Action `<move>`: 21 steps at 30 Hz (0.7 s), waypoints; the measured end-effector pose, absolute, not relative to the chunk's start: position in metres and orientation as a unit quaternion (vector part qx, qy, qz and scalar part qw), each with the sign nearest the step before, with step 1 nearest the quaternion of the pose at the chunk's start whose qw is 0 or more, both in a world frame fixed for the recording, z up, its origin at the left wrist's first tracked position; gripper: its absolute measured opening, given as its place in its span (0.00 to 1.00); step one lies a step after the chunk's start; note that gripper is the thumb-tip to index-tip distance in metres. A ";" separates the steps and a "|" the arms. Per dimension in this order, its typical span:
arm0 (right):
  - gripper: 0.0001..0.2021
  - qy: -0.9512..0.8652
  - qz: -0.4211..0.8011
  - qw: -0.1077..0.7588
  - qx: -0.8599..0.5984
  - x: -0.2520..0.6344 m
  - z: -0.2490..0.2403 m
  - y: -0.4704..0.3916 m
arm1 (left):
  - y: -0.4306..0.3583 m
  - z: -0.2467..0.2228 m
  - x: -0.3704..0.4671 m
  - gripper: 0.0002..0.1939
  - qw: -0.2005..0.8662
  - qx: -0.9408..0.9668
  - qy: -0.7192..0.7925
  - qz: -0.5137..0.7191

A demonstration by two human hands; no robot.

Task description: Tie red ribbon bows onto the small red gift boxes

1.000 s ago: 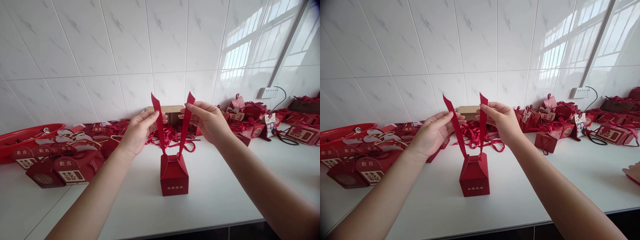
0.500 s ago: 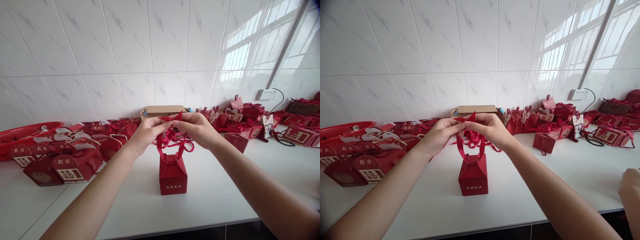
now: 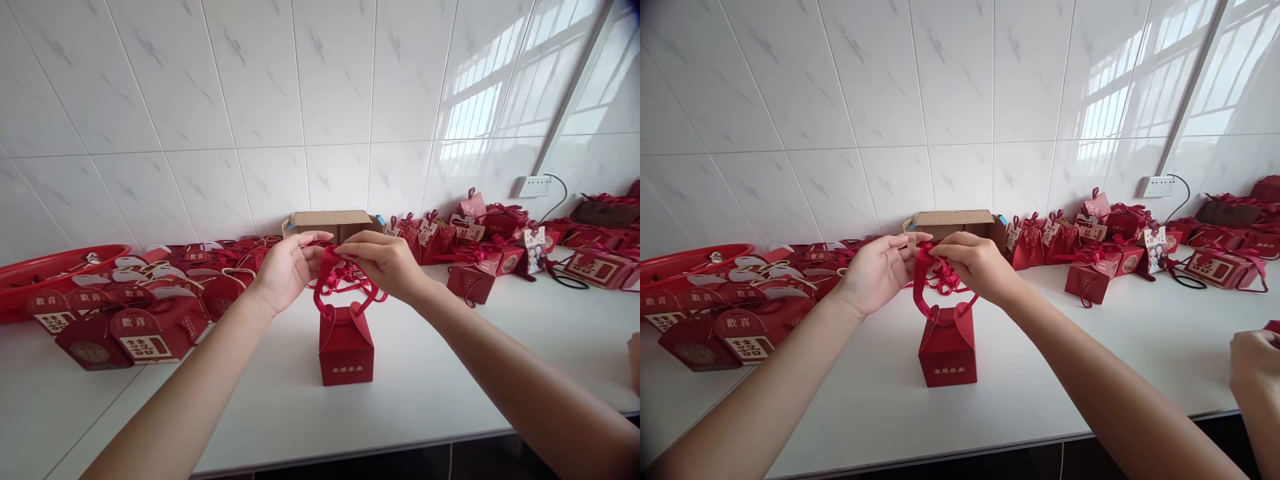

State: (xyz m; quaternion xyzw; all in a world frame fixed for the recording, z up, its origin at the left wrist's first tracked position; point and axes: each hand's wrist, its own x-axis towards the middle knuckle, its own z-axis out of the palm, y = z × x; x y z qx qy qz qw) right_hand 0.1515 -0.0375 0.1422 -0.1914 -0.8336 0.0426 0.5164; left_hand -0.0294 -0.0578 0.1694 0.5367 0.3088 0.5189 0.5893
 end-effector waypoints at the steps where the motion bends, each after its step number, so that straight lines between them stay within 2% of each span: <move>1: 0.13 -0.824 0.048 0.530 -0.194 0.149 0.140 -0.039 | -0.060 0.168 -0.027 0.16 0.562 0.555 0.308 0.531; 3: 0.12 -0.784 0.068 0.577 -0.219 0.145 0.133 -0.047 | -0.065 0.163 -0.024 0.21 0.453 0.604 0.318 0.573; 7: 0.11 -0.630 0.113 0.704 -0.307 0.155 0.107 -0.070 | -0.076 0.149 -0.036 0.24 0.154 0.652 0.377 0.639; 9: 0.10 -0.568 0.130 0.723 -0.371 0.175 0.084 -0.078 | -0.079 0.136 -0.058 0.24 0.054 0.660 0.418 0.622; 11: 0.11 -0.540 0.145 0.687 -0.464 0.202 0.057 -0.082 | -0.081 0.116 -0.087 0.22 -0.018 0.676 0.471 0.567; 14: 0.14 -0.542 0.166 0.580 -0.585 0.244 0.014 -0.081 | -0.082 0.077 -0.132 0.18 -0.047 0.680 0.560 0.472; 17: 0.16 -0.574 0.207 0.474 -0.635 0.268 -0.013 -0.076 | -0.084 0.043 -0.157 0.14 0.009 0.706 0.603 0.370; 19: 0.17 -0.598 0.193 0.447 -0.636 0.267 -0.014 -0.074 | -0.084 0.031 -0.155 0.11 0.030 0.725 0.594 0.347; 21: 0.20 -0.612 0.151 0.463 -0.623 0.251 -0.003 -0.072 | -0.082 0.030 -0.140 0.07 0.033 0.733 0.567 0.374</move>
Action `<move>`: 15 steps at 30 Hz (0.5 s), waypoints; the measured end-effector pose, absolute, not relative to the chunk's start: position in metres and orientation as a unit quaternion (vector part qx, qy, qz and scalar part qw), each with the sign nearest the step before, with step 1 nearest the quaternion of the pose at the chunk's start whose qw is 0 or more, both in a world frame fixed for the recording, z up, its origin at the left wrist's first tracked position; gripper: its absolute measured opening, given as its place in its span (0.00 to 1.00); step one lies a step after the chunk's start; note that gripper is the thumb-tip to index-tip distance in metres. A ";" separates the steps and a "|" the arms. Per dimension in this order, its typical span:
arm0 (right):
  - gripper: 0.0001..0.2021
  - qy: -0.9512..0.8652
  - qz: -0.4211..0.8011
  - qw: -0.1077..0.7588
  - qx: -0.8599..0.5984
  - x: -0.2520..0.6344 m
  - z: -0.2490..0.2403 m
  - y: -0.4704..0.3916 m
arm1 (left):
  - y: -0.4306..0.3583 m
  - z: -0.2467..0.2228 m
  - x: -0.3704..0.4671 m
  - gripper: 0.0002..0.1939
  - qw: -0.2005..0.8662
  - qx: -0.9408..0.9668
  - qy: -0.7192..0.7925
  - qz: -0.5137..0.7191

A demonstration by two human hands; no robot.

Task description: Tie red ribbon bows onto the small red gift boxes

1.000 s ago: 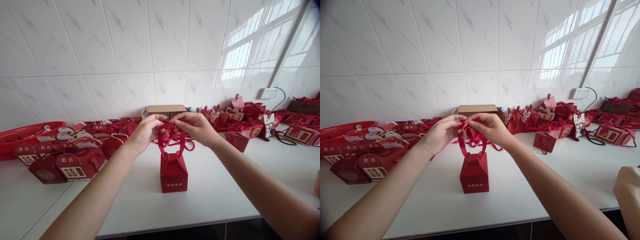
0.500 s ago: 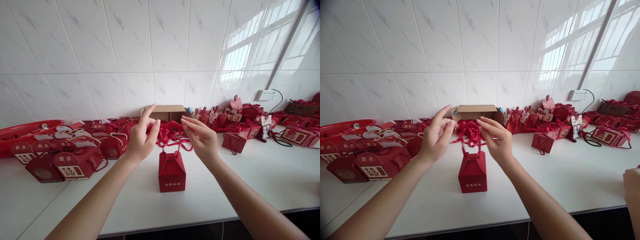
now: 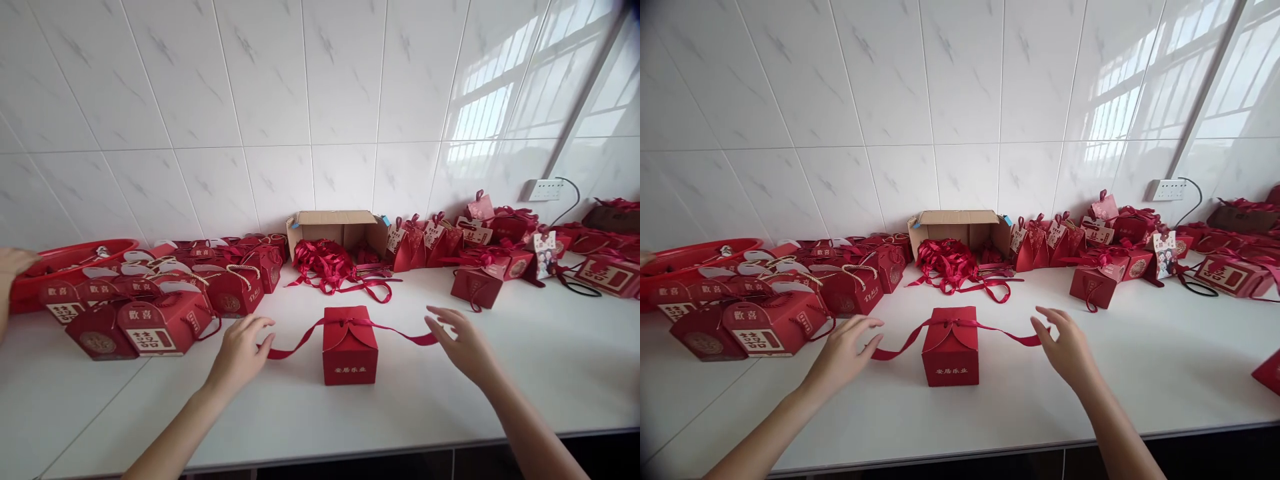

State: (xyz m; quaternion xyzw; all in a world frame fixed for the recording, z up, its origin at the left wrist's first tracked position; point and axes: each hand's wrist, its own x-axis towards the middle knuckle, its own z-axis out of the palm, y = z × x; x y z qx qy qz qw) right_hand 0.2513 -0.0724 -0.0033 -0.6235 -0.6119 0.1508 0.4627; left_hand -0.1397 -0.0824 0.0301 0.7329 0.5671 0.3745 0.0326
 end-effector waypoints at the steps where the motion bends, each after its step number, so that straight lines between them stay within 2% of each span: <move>1: 0.20 -0.618 0.139 0.471 -0.613 0.240 0.005 -0.072 | -0.081 0.033 -0.128 0.07 0.043 0.730 0.555 0.397; 4: 0.20 -0.655 0.184 0.459 -0.571 0.203 0.029 -0.070 | -0.077 0.044 -0.091 0.09 0.179 0.705 0.534 0.431; 8: 0.18 -0.684 0.322 0.393 -0.523 0.170 0.039 -0.063 | -0.070 0.050 -0.057 0.12 0.357 0.664 0.515 0.408; 12: 0.20 -0.655 0.465 0.340 -0.490 0.165 0.032 -0.053 | -0.063 0.048 -0.051 0.16 0.473 0.614 0.500 0.387; 15: 0.23 -0.647 0.504 0.292 -0.492 0.170 0.033 -0.050 | -0.061 0.049 -0.056 0.16 0.518 0.598 0.497 0.357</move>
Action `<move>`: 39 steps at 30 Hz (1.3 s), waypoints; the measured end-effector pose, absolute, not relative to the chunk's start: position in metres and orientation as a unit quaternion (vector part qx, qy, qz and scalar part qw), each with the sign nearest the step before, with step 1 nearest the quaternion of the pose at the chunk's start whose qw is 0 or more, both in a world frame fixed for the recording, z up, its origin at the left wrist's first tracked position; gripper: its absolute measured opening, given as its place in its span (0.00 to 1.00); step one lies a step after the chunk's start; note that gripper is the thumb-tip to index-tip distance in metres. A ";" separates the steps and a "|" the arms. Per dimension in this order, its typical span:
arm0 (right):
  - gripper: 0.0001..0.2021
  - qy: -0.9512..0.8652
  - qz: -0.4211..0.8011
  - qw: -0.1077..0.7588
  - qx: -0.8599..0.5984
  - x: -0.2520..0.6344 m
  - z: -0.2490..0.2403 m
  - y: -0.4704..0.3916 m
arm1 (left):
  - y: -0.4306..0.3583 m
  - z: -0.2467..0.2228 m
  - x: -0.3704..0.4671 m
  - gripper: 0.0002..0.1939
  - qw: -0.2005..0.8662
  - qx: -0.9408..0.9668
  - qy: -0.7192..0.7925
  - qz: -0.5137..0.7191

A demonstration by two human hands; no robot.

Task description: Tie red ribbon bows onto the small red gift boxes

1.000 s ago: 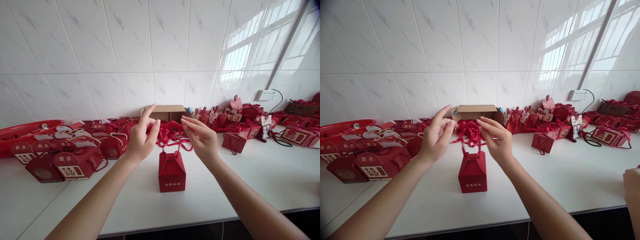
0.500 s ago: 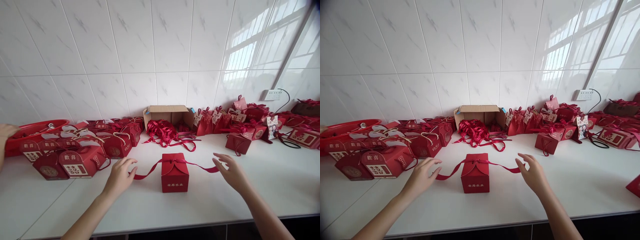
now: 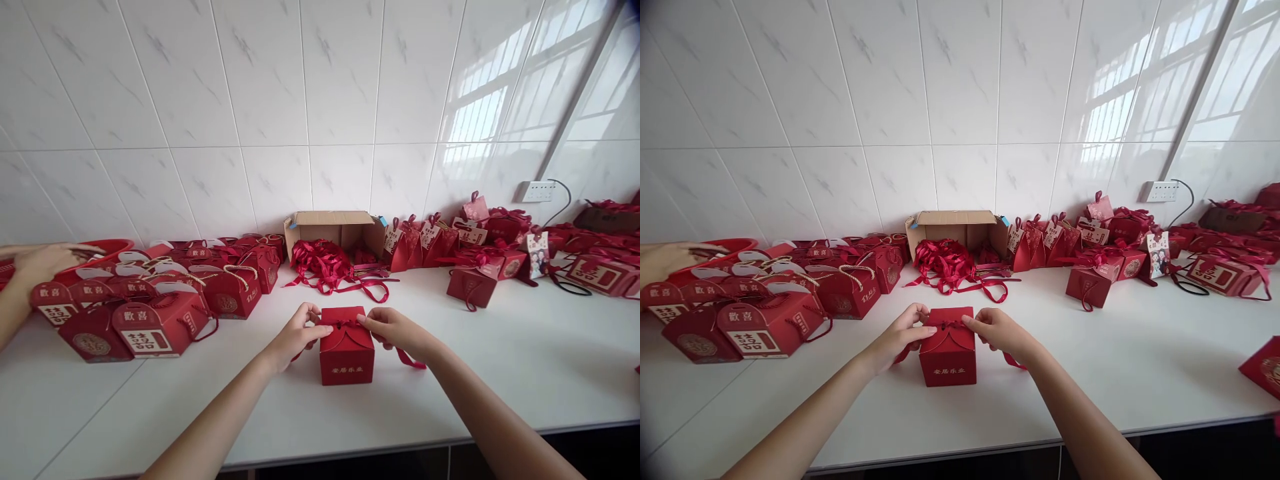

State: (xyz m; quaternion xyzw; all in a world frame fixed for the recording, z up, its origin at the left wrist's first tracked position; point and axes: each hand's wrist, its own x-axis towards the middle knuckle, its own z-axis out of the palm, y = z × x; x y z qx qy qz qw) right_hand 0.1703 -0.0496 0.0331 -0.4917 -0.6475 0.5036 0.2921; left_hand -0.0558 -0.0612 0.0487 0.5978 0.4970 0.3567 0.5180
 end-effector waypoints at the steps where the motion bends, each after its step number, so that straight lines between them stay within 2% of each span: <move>1: 0.24 -0.650 0.505 0.280 -0.493 0.173 0.035 -0.049 | -0.061 0.050 -0.057 0.15 0.520 0.604 0.503 0.335; 5: 0.23 -0.662 0.534 0.267 -0.454 0.180 0.043 -0.051 | -0.062 0.057 -0.063 0.18 0.516 0.631 0.516 0.264; 9: 0.21 -0.647 0.571 0.296 -0.410 0.184 0.040 -0.050 | -0.063 0.054 -0.066 0.24 0.537 0.584 0.522 0.313; 12: 0.21 -0.637 0.568 0.319 -0.411 0.188 0.031 -0.048 | -0.062 0.048 -0.068 0.24 0.533 0.575 0.513 0.349; 20: 0.19 -0.636 0.566 0.324 -0.414 0.201 0.026 -0.050 | -0.067 0.051 -0.070 0.24 0.510 0.591 0.537 0.319; 26: 0.18 -0.582 0.631 0.346 -0.380 0.204 0.032 -0.057 | -0.071 0.055 -0.069 0.23 0.479 0.613 0.550 0.304; 28: 0.18 -0.554 0.672 0.366 -0.327 0.205 0.036 -0.062 | -0.072 0.059 -0.071 0.20 0.441 0.632 0.558 0.309; 30: 0.17 -0.533 0.699 0.392 -0.271 0.206 0.043 -0.067 | -0.074 0.063 -0.070 0.17 0.359 0.650 0.574 0.345; 32: 0.15 -0.524 0.699 0.422 -0.243 0.204 0.052 -0.071 | -0.077 0.067 -0.064 0.18 0.264 0.678 0.563 0.392; 36: 0.13 -0.548 0.652 0.449 -0.271 0.192 0.072 -0.076 | -0.085 0.072 -0.034 0.26 0.149 0.769 0.478 0.397; 39: 0.14 -0.571 0.602 0.461 -0.313 0.183 0.081 -0.078 | -0.081 0.071 -0.010 0.24 0.042 0.791 0.441 0.422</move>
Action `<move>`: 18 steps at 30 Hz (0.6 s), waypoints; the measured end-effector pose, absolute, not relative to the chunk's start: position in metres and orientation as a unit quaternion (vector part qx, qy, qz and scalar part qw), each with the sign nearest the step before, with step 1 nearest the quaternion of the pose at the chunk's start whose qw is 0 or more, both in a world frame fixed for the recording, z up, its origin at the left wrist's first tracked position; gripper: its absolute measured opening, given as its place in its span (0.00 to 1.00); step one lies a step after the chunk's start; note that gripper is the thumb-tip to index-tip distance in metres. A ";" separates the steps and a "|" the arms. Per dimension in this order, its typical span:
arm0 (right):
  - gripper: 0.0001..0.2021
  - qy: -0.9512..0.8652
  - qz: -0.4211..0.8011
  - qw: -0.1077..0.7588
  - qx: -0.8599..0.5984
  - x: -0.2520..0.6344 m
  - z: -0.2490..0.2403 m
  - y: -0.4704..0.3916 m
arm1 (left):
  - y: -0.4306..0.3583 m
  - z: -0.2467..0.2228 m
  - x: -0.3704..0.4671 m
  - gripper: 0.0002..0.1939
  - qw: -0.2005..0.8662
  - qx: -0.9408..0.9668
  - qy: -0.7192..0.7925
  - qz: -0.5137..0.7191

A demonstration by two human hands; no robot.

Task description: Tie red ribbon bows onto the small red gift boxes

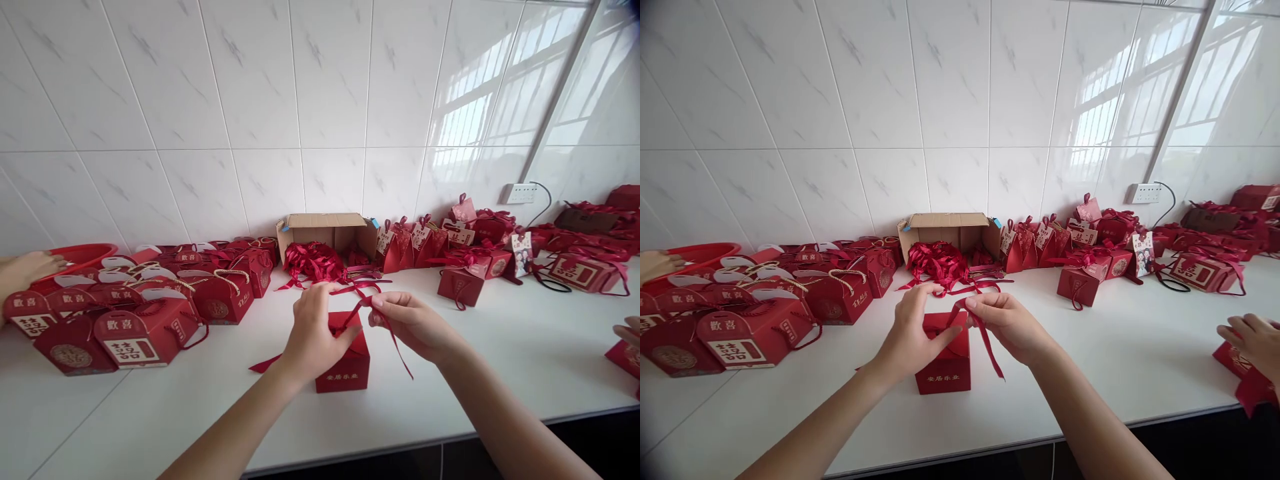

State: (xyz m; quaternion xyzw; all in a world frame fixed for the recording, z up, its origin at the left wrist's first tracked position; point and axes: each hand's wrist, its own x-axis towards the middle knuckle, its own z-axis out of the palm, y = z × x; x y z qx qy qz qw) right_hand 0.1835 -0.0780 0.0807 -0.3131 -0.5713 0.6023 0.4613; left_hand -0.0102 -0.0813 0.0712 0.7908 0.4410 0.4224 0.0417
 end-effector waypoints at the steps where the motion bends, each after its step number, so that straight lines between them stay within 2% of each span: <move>1: 0.15 -0.582 0.580 0.463 -0.332 0.182 0.082 -0.079 | -0.078 0.070 -0.006 0.22 0.007 0.782 0.440 0.440; 4: 0.16 -0.619 0.515 0.436 -0.401 0.183 0.080 -0.080 | -0.067 0.068 -0.003 0.21 -0.049 0.745 0.459 0.481; 8: 0.22 -0.689 0.416 0.385 -0.452 0.178 0.068 -0.076 | -0.064 0.068 -0.009 0.23 -0.065 0.736 0.473 0.480; 12: 0.13 -0.720 0.396 0.392 -0.415 0.161 0.057 -0.069 | -0.070 0.073 -0.012 0.22 -0.064 0.747 0.471 0.465; 14: 0.13 -0.699 0.416 0.411 -0.411 0.153 0.053 -0.068 | -0.074 0.075 -0.017 0.22 -0.029 0.762 0.470 0.445; 18: 0.12 -0.672 0.407 0.446 -0.429 0.147 0.048 -0.070 | -0.076 0.072 -0.038 0.19 0.113 0.755 0.494 0.416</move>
